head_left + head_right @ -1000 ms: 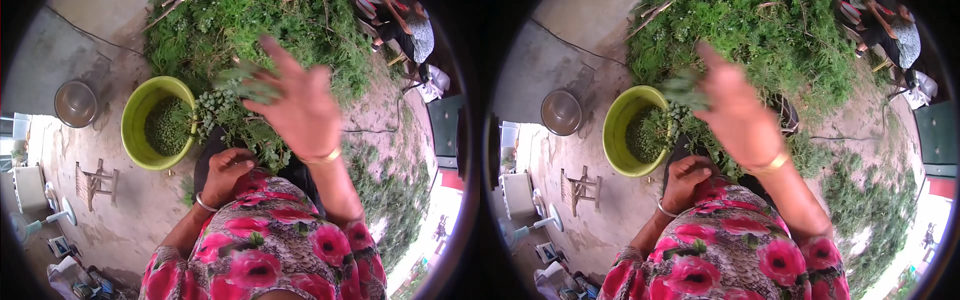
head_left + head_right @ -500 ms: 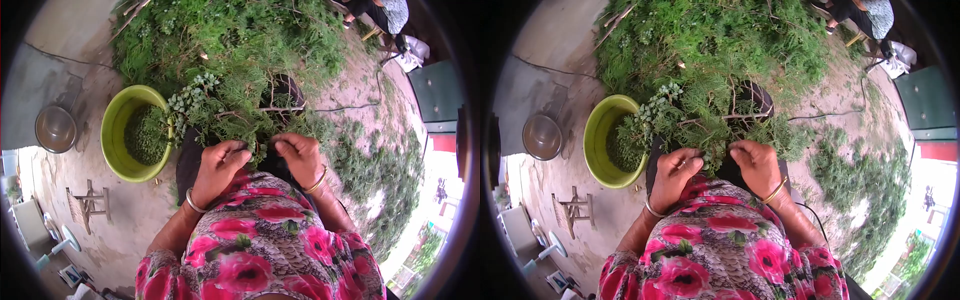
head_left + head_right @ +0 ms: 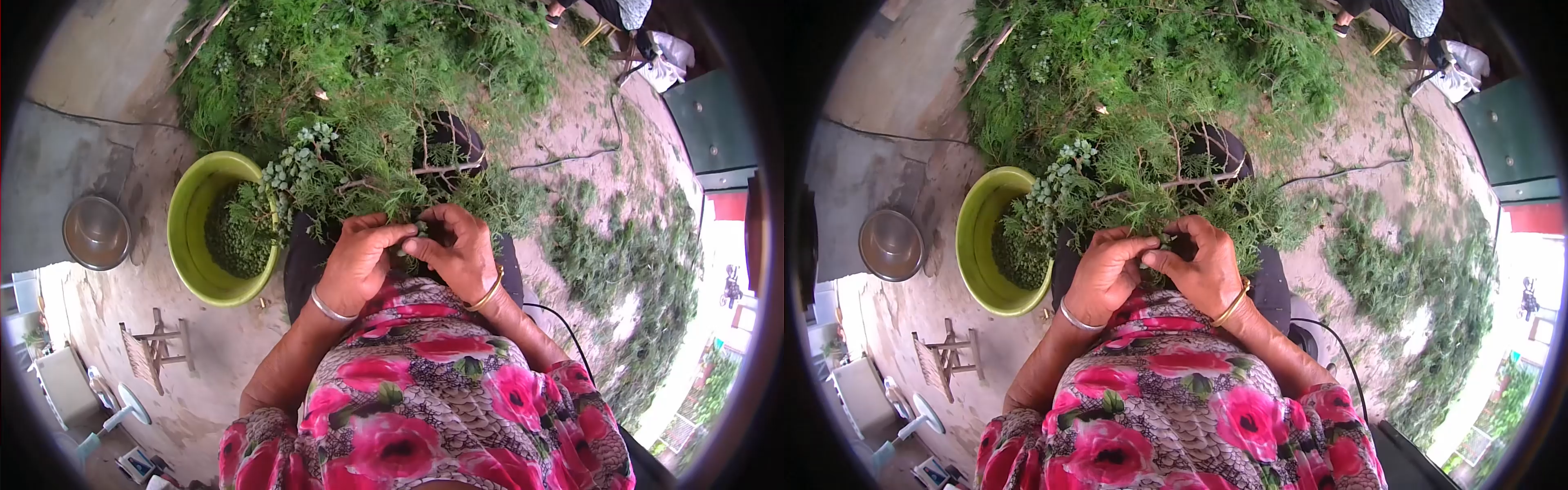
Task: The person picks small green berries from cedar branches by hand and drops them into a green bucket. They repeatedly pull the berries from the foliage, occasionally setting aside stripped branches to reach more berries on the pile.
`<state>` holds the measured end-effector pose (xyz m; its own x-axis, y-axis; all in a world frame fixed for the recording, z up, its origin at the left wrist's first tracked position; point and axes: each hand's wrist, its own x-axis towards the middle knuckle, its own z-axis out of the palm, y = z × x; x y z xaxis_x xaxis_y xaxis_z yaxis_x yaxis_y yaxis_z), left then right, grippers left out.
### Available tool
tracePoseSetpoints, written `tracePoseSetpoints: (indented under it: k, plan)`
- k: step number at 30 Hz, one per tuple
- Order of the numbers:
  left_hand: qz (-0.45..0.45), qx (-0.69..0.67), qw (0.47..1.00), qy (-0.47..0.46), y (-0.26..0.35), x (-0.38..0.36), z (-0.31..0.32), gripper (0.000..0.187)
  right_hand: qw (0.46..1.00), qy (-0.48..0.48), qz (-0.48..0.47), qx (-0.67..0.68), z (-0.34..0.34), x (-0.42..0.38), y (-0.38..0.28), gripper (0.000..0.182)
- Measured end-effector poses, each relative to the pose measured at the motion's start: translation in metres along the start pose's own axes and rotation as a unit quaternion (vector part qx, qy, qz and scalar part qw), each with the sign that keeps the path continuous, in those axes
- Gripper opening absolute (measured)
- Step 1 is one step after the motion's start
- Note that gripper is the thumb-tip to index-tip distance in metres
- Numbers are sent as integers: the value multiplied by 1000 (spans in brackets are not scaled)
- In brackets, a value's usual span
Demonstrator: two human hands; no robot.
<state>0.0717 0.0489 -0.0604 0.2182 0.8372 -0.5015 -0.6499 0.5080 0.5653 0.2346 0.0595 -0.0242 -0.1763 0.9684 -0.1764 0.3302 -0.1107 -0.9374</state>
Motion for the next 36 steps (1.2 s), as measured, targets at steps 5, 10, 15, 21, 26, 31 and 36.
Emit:
tracePoseSetpoints:
  k: [5,10,15,21,26,31,36]
  plan:
    - [12,37,999,-17,3,-5,7,11,1000,-13,18,-5,-2,2,0,33]
    - [51,27,998,30,-5,-5,16,9,975,-31,101,198,-6,0,5,18]
    - [89,96,991,6,-9,-6,8,7,980,-49,69,179,-6,3,4,14]
    - [12,-48,999,23,3,-11,28,8,940,-47,110,319,-8,-1,-4,14]
    - [217,197,953,-79,-25,8,-20,9,845,-100,66,521,-17,-5,0,15]
    - [36,34,999,11,-8,-2,12,15,936,-66,132,319,-23,-12,-10,17]
    - [92,209,974,-7,-1,-25,20,14,996,-38,51,67,-14,-4,3,12]
